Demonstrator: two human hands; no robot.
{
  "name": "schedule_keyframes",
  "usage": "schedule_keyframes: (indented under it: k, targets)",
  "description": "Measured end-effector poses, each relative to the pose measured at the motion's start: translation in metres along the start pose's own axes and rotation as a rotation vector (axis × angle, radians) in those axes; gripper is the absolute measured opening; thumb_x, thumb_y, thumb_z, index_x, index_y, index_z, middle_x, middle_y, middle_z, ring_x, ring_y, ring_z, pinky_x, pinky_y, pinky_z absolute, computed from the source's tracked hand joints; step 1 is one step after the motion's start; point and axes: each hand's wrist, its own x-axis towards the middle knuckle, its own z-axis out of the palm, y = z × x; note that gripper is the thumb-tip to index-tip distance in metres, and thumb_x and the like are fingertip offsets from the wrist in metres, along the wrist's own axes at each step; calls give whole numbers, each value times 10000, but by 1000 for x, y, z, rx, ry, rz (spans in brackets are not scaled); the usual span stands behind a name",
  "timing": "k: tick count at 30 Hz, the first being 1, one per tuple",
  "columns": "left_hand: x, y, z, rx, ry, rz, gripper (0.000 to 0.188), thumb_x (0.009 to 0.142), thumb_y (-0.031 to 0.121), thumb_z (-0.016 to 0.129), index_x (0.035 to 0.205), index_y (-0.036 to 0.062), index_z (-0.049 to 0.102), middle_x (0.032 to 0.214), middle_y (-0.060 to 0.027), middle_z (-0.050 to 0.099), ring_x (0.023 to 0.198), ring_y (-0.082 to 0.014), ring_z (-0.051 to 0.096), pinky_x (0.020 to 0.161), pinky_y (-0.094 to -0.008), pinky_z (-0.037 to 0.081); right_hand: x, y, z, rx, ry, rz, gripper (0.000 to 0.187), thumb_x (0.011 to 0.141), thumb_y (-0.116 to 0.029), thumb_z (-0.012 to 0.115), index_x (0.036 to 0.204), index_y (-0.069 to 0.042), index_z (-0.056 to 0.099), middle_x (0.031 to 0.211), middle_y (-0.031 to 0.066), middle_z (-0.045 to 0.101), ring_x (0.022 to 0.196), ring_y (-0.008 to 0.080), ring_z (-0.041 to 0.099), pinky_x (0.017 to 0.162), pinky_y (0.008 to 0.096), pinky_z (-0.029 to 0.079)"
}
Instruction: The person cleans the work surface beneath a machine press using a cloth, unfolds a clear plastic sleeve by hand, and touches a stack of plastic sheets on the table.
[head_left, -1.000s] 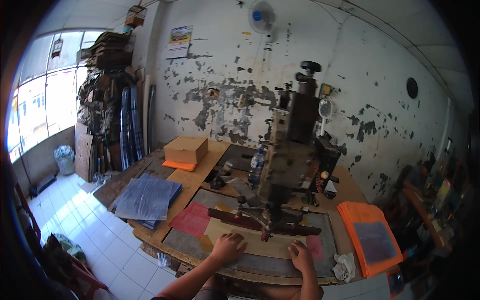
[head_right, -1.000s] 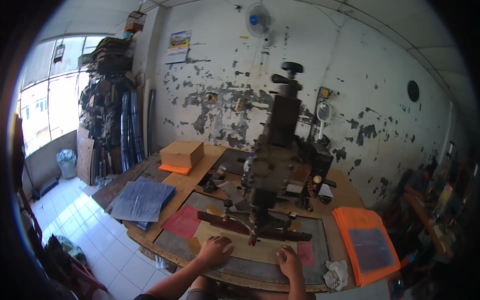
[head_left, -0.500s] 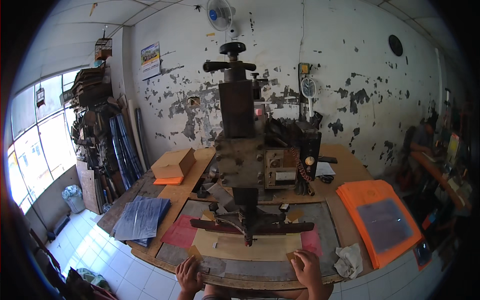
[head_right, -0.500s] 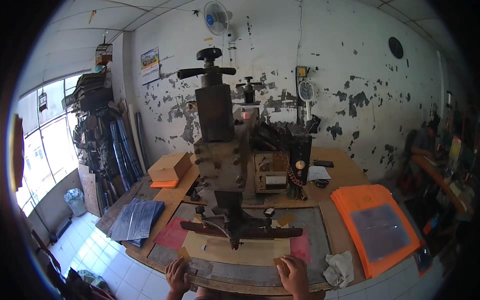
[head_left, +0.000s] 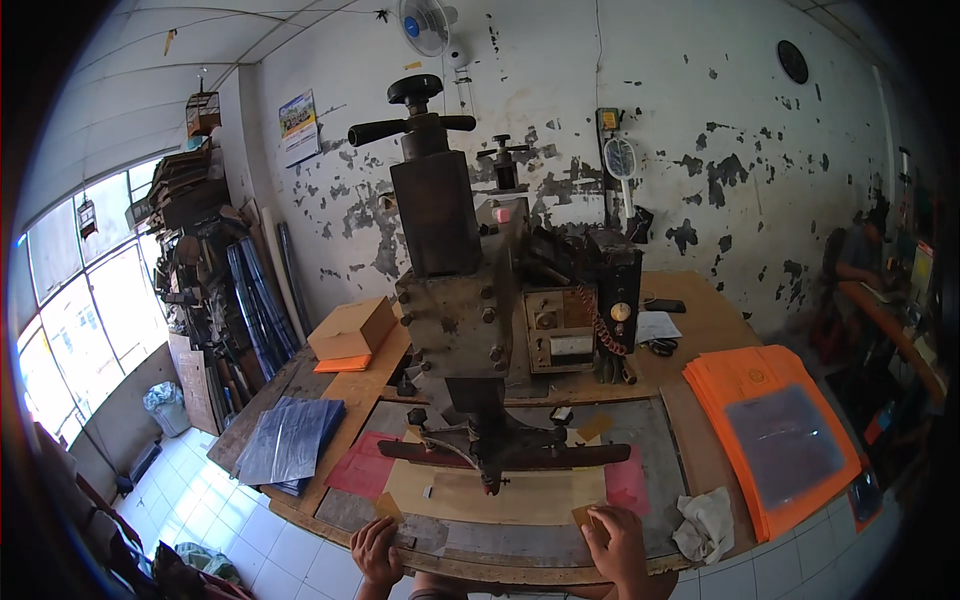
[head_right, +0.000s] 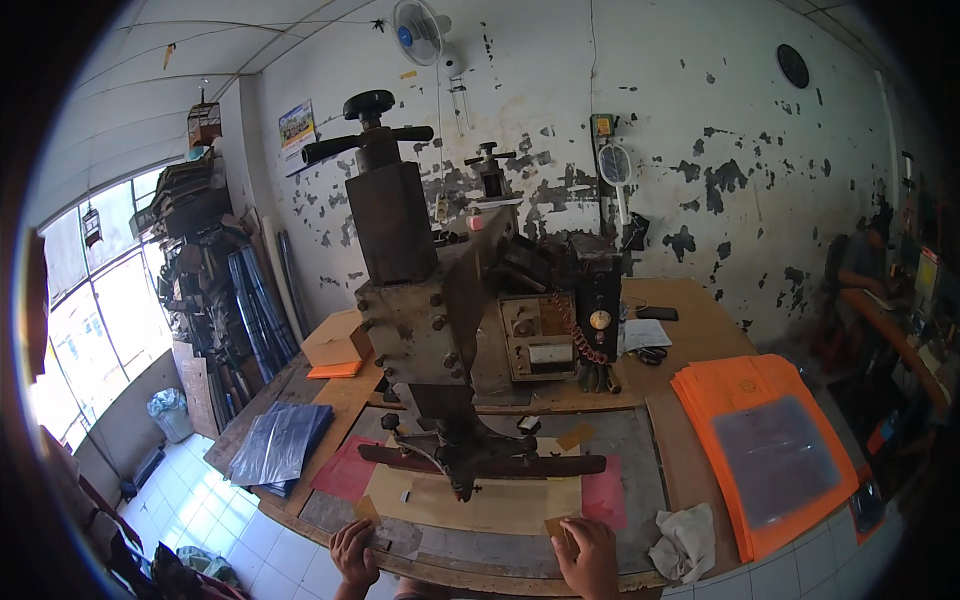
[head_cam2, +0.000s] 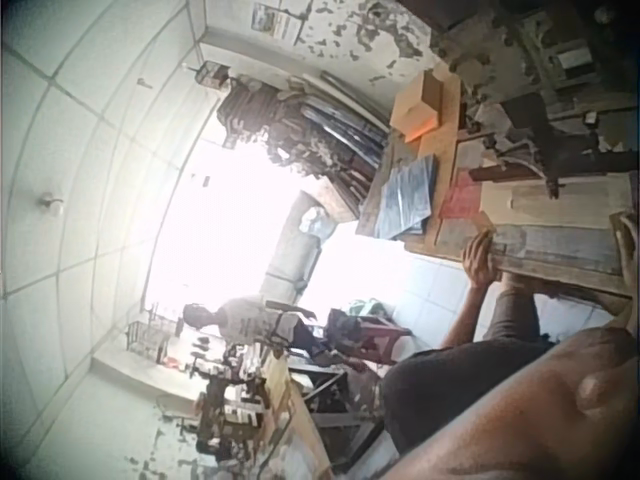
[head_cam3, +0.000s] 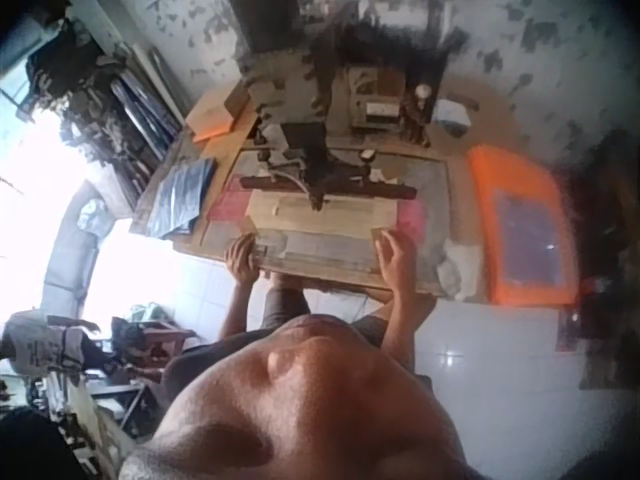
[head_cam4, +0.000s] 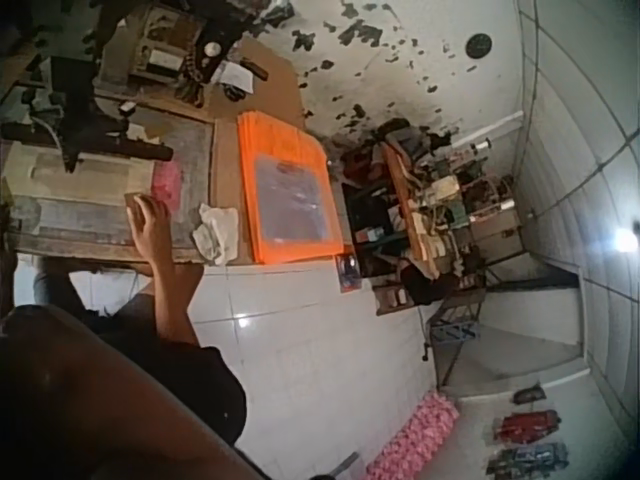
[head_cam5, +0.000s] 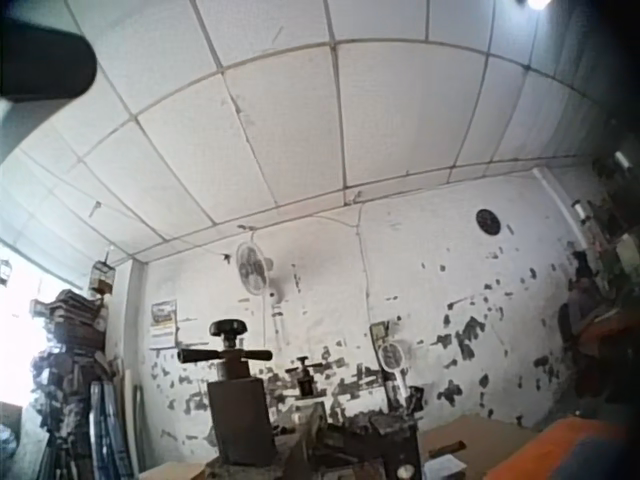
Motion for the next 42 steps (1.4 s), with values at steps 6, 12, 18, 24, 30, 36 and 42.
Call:
schedule_keyframes:
  k: [6,12,18,24,30,36,42]
  targets:
    - [1,2,0,5,5,-5,487,1030,399,518,1163,17,788,1260,-155,809,1215,-389,736,1060,-509,499,0,-1,-1,-4,-12,10,339,1004,-257,793,1268,-47,766,1278,147,761,1255,371,669,1132,516,468]
    - [1,4,-2,7,16,-20,431,964,361,569,1158,49,795,1280,-125,807,1222,-365,742,1049,-499,506,4,-9,-6,-26,-50,27,327,1044,-258,752,1270,-23,768,1276,159,756,1258,371,667,1148,519,467]
    - [0,0,-1,24,13,-35,456,954,375,555,1142,42,803,1264,-138,816,1206,-367,752,1026,-500,521,4,-11,-3,4,8,-51,293,1056,-228,765,1251,-9,769,1257,210,772,1183,440,703,1068,531,530]
    - [-6,-9,2,15,-3,-54,430,875,336,637,1184,91,807,1332,-83,806,1244,-317,750,1042,-478,529,8,-14,-2,-53,-7,-56,304,1052,-240,777,1248,-8,776,1261,221,775,1195,449,703,1082,537,529]
    - [-8,-11,0,9,8,-64,446,821,315,663,1184,102,813,1334,-71,809,1236,-299,756,1039,-469,531,11,-17,0,-65,-52,-40,302,1071,-254,755,1235,-2,781,1263,233,772,1191,463,706,1093,548,524]
    - [-8,-10,-1,-25,9,-86,469,786,308,668,1181,107,819,1338,-63,811,1231,-285,759,1034,-453,529,12,-19,4,-90,-52,-13,312,1080,-260,745,1245,2,782,1263,222,776,1191,451,708,1081,546,534]
    - [-9,-14,-1,-38,-1,-84,477,757,285,668,1175,114,822,1345,-41,812,1227,-252,760,1024,-425,524,11,-7,9,-65,-87,54,345,1098,-303,734,1267,-8,789,1305,213,774,1255,417,695,1121,523,519]
